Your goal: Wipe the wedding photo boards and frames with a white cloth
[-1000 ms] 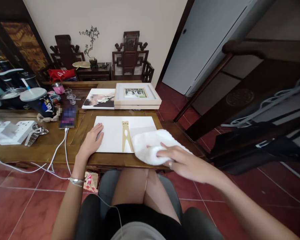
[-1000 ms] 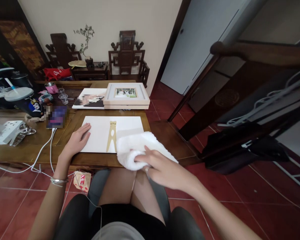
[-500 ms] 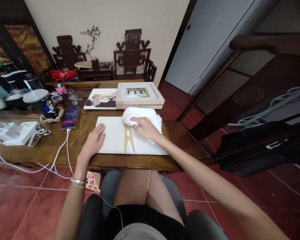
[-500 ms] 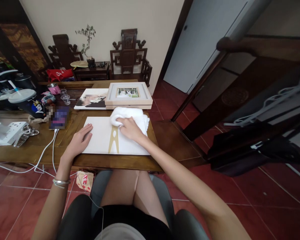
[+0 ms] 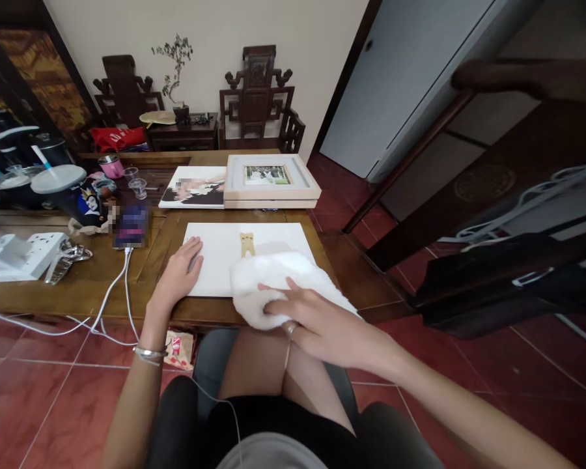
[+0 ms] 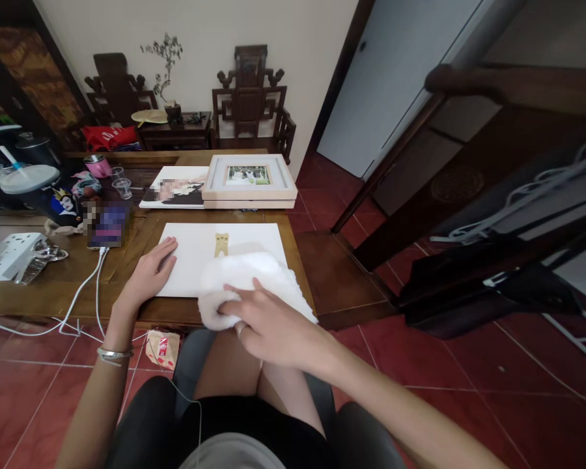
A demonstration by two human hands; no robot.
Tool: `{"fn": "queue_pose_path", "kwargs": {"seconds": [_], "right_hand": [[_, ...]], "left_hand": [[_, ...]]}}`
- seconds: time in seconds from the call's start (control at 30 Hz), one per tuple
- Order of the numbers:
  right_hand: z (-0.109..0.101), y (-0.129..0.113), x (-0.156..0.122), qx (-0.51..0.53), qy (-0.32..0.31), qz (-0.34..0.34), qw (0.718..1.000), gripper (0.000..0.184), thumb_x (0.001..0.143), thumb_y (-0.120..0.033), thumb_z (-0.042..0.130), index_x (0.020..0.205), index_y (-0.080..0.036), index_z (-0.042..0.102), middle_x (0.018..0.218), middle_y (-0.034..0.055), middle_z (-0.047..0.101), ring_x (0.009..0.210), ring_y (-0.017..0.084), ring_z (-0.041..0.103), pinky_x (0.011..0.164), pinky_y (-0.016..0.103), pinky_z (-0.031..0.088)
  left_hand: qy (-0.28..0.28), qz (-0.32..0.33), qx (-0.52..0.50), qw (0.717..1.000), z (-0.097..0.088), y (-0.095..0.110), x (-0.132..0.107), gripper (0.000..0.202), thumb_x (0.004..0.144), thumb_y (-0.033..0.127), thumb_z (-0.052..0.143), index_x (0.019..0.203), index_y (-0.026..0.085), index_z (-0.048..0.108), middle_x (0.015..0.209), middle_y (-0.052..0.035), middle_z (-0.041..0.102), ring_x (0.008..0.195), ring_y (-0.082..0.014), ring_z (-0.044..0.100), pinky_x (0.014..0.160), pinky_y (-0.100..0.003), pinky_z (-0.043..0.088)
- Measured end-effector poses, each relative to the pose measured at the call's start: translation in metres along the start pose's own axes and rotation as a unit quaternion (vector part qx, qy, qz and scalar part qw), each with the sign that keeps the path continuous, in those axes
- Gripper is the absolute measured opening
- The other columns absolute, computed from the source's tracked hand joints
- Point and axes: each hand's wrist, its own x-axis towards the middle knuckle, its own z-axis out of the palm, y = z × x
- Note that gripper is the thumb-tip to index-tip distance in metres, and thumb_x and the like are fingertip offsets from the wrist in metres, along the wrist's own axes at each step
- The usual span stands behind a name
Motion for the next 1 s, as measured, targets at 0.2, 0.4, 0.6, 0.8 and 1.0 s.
{"fn": "queue_pose_path", "kwargs": {"seconds": [0.2,0.4,0.6,0.8,1.0], "right_hand": [[0.002,0.050,0.067,-0.028,0.108,0.022,0.994,0.044,0.077,-0.006,0.039,0.111,-0.014,0.065,0.103,0.0101,0.071,0.104,0.027,0.063,0.110,0.053,0.025],[0.010,0.060,0.100,-0.059,0.146,0.053,0.986,0.045,0.078,-0.005,0.038,0.115,-0.012,0.062,0.119,0.0169,0.066,0.129,0.033,0.047,0.107,0.062,0.021],[0.026,0.020,0.049,-0.067,0.071,0.029,0.995,0.046,0.074,0.000,0.039,0.113,-0.008,0.061,0.121,0.0221,0.063,0.142,0.033,0.029,0.110,0.066,0.017],[0.021,-0.013,-0.004,-0.010,0.023,-0.032,0.999,0.045,0.071,0.000,0.040,0.104,-0.017,0.065,0.125,0.0142,0.063,0.134,0.027,0.044,0.114,0.059,0.021],[0.000,0.027,0.014,-0.017,0.072,0.022,0.997,0.035,0.073,-0.004,0.039,0.090,-0.018,0.067,0.071,0.0028,0.067,0.080,0.023,0.067,0.108,0.050,0.033]], "left_hand": [[0.002,-0.002,-0.003,1.000,0.000,0.000,0.000,0.046,0.093,0.030,0.042,0.127,0.005,0.059,0.141,-0.0191,0.052,0.136,-0.0269,0.044,0.116,-0.045,0.032],[0.001,-0.008,-0.006,1.000,-0.001,0.001,-0.001,0.044,0.092,0.029,0.043,0.127,0.007,0.059,0.140,-0.0175,0.053,0.136,-0.0263,0.045,0.115,-0.046,0.033],[0.003,0.002,-0.003,1.000,0.000,0.000,0.000,0.044,0.093,0.028,0.042,0.127,0.005,0.059,0.140,-0.0192,0.053,0.136,-0.0266,0.044,0.116,-0.046,0.032],[-0.002,0.000,-0.005,1.000,-0.001,0.000,0.000,0.046,0.093,0.028,0.042,0.128,0.003,0.057,0.141,-0.0203,0.052,0.137,-0.0270,0.042,0.117,-0.044,0.030],[0.002,-0.003,-0.010,1.000,0.000,0.001,-0.001,0.045,0.093,0.029,0.042,0.127,0.004,0.059,0.140,-0.0199,0.052,0.136,-0.0272,0.043,0.116,-0.046,0.032]]}}
